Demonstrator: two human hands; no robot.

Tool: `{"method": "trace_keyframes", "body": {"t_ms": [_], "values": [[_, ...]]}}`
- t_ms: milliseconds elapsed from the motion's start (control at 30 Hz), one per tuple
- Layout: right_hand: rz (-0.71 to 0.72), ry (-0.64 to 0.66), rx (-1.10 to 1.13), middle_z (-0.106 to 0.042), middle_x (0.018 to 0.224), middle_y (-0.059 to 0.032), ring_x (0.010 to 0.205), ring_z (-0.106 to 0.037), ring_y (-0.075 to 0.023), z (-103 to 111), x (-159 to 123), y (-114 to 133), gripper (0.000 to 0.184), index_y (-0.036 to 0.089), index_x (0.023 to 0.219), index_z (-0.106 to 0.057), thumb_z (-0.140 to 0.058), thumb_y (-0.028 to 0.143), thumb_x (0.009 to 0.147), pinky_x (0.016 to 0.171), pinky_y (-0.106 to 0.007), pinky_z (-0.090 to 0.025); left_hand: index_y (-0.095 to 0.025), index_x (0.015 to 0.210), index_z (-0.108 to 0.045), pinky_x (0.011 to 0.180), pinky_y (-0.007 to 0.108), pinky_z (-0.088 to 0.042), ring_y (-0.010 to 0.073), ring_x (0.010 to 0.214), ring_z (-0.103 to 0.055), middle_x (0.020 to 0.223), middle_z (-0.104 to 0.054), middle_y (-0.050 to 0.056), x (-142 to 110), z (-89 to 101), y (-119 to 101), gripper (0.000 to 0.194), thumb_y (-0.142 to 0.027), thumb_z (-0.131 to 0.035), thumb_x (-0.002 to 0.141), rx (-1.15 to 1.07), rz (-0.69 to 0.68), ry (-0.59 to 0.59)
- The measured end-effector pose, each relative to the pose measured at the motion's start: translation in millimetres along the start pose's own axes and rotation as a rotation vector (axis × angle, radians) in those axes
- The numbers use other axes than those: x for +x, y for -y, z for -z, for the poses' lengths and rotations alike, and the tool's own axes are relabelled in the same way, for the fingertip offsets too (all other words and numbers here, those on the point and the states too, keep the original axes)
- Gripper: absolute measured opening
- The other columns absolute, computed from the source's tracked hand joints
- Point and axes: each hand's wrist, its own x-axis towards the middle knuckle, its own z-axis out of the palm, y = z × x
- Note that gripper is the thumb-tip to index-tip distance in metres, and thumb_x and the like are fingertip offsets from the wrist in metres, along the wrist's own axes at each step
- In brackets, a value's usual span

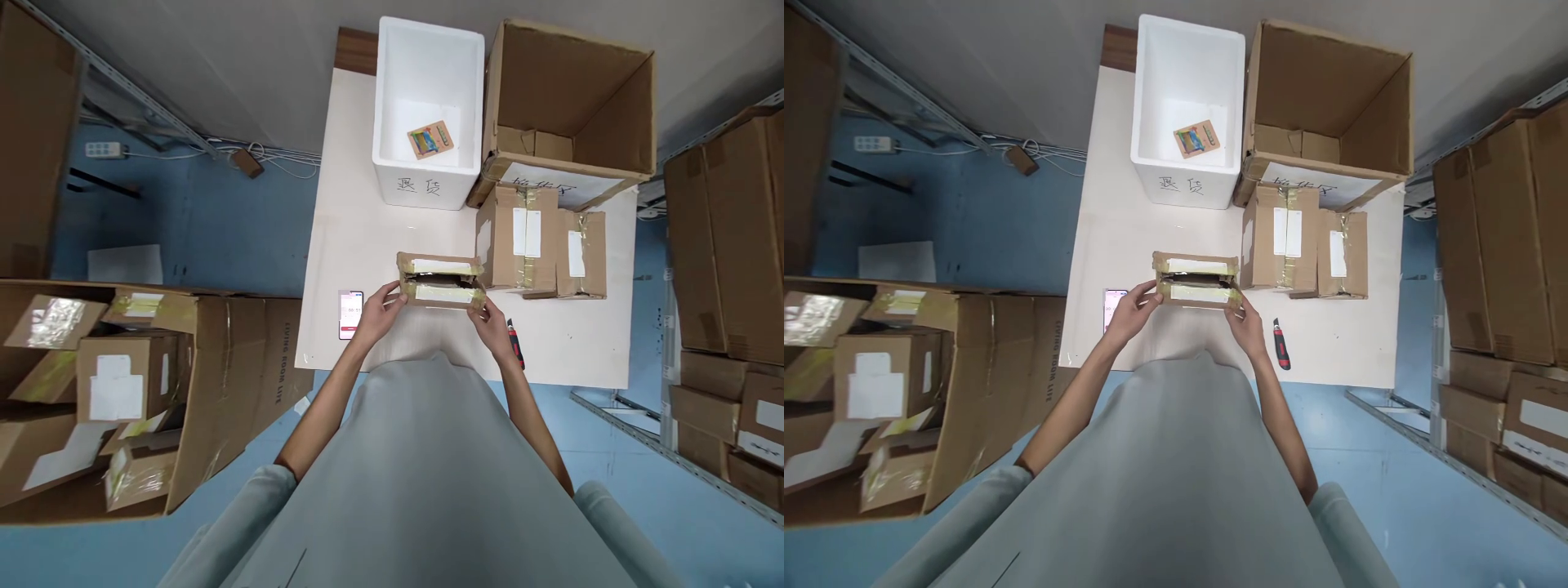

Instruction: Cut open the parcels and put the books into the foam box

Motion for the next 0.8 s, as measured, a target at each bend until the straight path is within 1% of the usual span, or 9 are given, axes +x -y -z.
{"method": "trace_keyframes", "body": {"t_ms": [133,233,333,433,500,600,667,733,800], "values": [[-0.086,0.012,0.030,-0.082,0.136,-0.0101,0.125,-0.075,-0.0285,9.8,-29.7,-27.8,0.057,0.021,0.137,-0.077,-0.069,0.054,0.090,0.118,-0.050,-0.058,-0.018,0.150,-0.068,0.121,0.047,-0.057,0.0353,0.141,-0.072,0.161,-0.068,0.020,-20.4,-16.1,26.2,0.072,-0.069,-0.074,0.100,-0.020,0.084,0.065],[-0.188,0.013,0.120,-0.076,0.152,-0.0115,0.135,-0.072,-0.0319,12.5,-39.1,-55.5,0.065,0.023,0.141,-0.076,-0.075,0.055,0.084,0.119,-0.054,-0.058,-0.016,0.144,-0.070,0.116,0.044,-0.060,0.0324,0.139,-0.073,0.156,-0.072,0.020,-23.1,-26.9,56.7,0.065,-0.069,-0.059,0.108,-0.034,0.173,0.126],[-0.265,-0.074,0.259,-0.067,0.165,-0.0151,0.147,-0.067,-0.0345,13.4,-45.9,-79.4,0.076,0.024,0.147,-0.072,-0.082,0.057,0.079,0.119,-0.054,-0.059,-0.017,0.145,-0.068,0.108,0.041,-0.064,0.0277,0.130,-0.077,0.154,-0.073,0.018,-21.7,-29.0,87.0,0.055,-0.058,-0.045,0.116,0.123,0.224,0.061],[-0.325,-0.173,0.285,-0.069,0.160,-0.0191,0.138,-0.073,-0.0337,13.8,-55.1,-94.7,0.081,0.023,0.147,-0.068,-0.084,0.058,0.075,0.119,-0.054,-0.060,-0.017,0.151,-0.064,0.112,0.047,-0.061,0.0308,0.128,-0.075,0.160,-0.066,0.020,-20.9,-26.7,110.9,0.048,-0.042,-0.059,0.111,0.288,0.242,-0.056],[-0.362,-0.182,0.243,-0.075,0.148,-0.0202,0.123,-0.079,-0.0323,14.1,-61.9,-100.0,0.078,0.021,0.142,-0.068,-0.082,0.057,0.074,0.114,-0.056,-0.063,-0.018,0.159,-0.058,0.115,0.050,-0.058,0.0337,0.126,-0.075,0.165,-0.060,0.021,-19.9,-28.1,122.5,0.057,-0.031,-0.067,0.105,0.433,0.235,-0.038],[-0.355,-0.145,0.149,-0.080,0.136,-0.0192,0.112,-0.082,-0.0306,15.4,-70.2,-101.6,0.069,0.020,0.136,-0.067,-0.077,0.056,0.078,0.107,-0.056,-0.066,-0.018,0.166,-0.050,0.104,0.049,-0.060,0.0366,0.123,-0.075,0.160,-0.059,0.023,-14.9,-36.2,133.8,0.065,-0.025,-0.066,0.104,0.778,0.211,0.076],[-0.321,-0.109,0.083,-0.081,0.134,-0.0175,0.110,-0.082,-0.0294,17.2,-72.9,-99.3,0.062,0.021,0.134,-0.068,-0.074,0.055,0.082,0.105,-0.054,-0.067,-0.018,0.158,-0.056,0.097,0.047,-0.060,0.0380,0.122,-0.075,0.151,-0.062,0.023,-8.9,-42.1,137.2,0.052,-0.025,-0.061,0.107,0.895,0.212,0.119],[-0.293,-0.085,0.021,-0.082,0.131,-0.0152,0.107,-0.083,-0.0280,18.9,-73.1,-94.6,0.055,0.022,0.131,-0.069,-0.071,0.053,0.086,0.103,-0.052,-0.067,-0.017,0.139,-0.068,0.096,0.047,-0.059,0.0379,0.120,-0.075,0.142,-0.066,0.021,-2.8,-45.2,137.0,0.033,-0.023,-0.058,0.109,0.902,0.211,0.131],[-0.266,-0.085,-0.030,-0.084,0.126,-0.0133,0.104,-0.083,-0.0271,20.0,-71.7,-87.3,0.049,0.022,0.129,-0.070,-0.069,0.051,0.089,0.101,-0.051,-0.067,-0.018,0.125,-0.072,0.097,0.046,-0.059,0.0368,0.118,-0.074,0.138,-0.066,0.020,0.6,-44.1,132.8,0.023,-0.024,-0.056,0.110,0.892,0.199,0.134]]}}
